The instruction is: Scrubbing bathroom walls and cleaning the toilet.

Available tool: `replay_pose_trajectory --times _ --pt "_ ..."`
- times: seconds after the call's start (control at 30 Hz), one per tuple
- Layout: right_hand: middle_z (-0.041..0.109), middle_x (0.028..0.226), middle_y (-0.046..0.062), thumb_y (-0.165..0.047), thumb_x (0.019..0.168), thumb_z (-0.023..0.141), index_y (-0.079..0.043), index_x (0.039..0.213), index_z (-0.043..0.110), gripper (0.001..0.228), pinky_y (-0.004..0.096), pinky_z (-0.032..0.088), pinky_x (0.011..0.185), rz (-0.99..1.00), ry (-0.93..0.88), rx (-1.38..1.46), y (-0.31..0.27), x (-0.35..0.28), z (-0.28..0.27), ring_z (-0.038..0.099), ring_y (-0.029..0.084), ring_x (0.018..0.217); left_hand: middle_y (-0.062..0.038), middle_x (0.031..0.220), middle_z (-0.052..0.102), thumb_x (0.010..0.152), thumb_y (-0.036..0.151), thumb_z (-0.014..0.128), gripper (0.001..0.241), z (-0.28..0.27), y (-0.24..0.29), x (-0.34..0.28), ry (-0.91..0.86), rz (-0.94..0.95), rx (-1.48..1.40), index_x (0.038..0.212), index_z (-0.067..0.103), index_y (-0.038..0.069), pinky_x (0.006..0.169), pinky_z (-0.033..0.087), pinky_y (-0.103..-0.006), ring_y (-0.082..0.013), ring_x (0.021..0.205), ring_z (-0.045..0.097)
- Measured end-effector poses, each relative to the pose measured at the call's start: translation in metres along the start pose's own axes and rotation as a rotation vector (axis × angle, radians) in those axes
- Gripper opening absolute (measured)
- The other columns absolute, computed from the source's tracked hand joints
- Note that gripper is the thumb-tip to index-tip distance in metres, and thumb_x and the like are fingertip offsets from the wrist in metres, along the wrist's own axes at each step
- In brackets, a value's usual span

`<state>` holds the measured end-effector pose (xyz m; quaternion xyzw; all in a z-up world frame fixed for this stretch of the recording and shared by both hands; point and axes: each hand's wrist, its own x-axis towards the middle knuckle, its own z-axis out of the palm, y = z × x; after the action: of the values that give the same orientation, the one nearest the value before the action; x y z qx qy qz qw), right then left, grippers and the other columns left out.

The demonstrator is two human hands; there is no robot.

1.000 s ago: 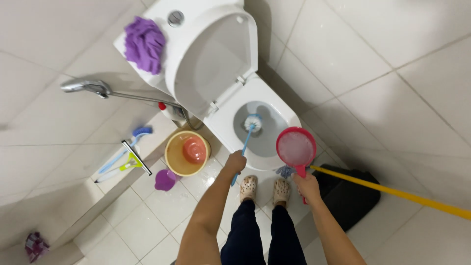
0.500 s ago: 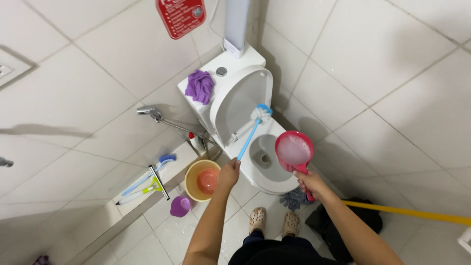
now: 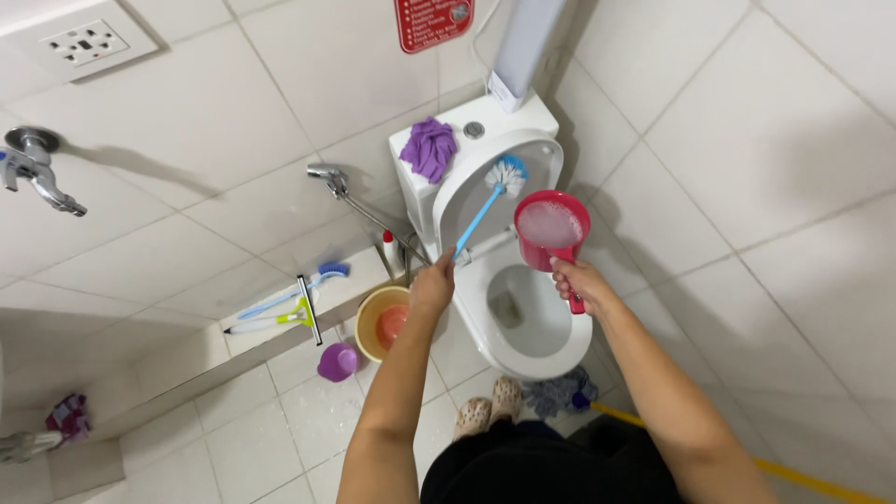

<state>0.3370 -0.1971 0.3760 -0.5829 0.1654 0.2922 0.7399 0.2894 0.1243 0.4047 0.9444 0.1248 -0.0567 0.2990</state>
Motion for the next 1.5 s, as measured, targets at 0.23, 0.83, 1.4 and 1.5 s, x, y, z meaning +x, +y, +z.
replay_pose_trajectory --times 0.23,0.83,1.4,1.5 --pt "0.049 0.062 0.001 -0.023 0.101 0.062 -0.008 0.079 0.052 0.028 0.028 0.039 0.042 -0.043 0.022 -0.119 -0.066 0.057 -0.008 0.046 0.012 0.048 -0.023 0.106 0.072 0.103 0.036 0.053 0.04 0.031 0.015 0.024 -0.04 -0.053 -0.006 0.142 0.056 0.041 0.09 0.054 -0.0572 -0.0456 0.099 0.068" --pt "0.049 0.066 -0.001 -0.019 0.101 0.064 -0.008 0.084 0.052 0.024 0.027 0.039 0.044 -0.107 0.209 -0.139 -0.129 0.092 -0.075 0.046 0.009 0.052 -0.019 0.096 0.073 0.099 0.03 0.059 0.037 0.086 0.049 0.064 0.094 0.085 -0.259 0.135 0.065 0.032 0.083 0.056 -0.0526 -0.0427 0.093 0.069" --pt "0.051 0.067 -0.001 -0.02 0.101 0.06 -0.008 0.09 0.056 0.017 0.029 0.041 0.045 -0.079 0.157 -0.269 -0.123 0.081 -0.042 0.048 0.01 0.052 -0.017 0.099 0.075 0.101 0.037 0.057 0.035 0.074 0.069 0.06 -0.018 -0.111 -0.277 0.136 0.063 0.038 0.089 0.057 -0.0499 -0.0385 0.098 0.072" --pt "0.052 0.067 -0.001 -0.02 0.101 0.06 -0.008 0.089 0.056 0.018 0.03 0.042 0.044 -0.089 0.131 -0.321 -0.126 0.072 -0.028 0.049 0.011 0.052 -0.018 0.095 0.075 0.099 0.036 0.06 0.035 0.121 0.021 0.055 0.027 -0.121 -0.276 0.133 0.065 0.037 0.084 0.056 -0.0521 -0.0394 0.093 0.072"
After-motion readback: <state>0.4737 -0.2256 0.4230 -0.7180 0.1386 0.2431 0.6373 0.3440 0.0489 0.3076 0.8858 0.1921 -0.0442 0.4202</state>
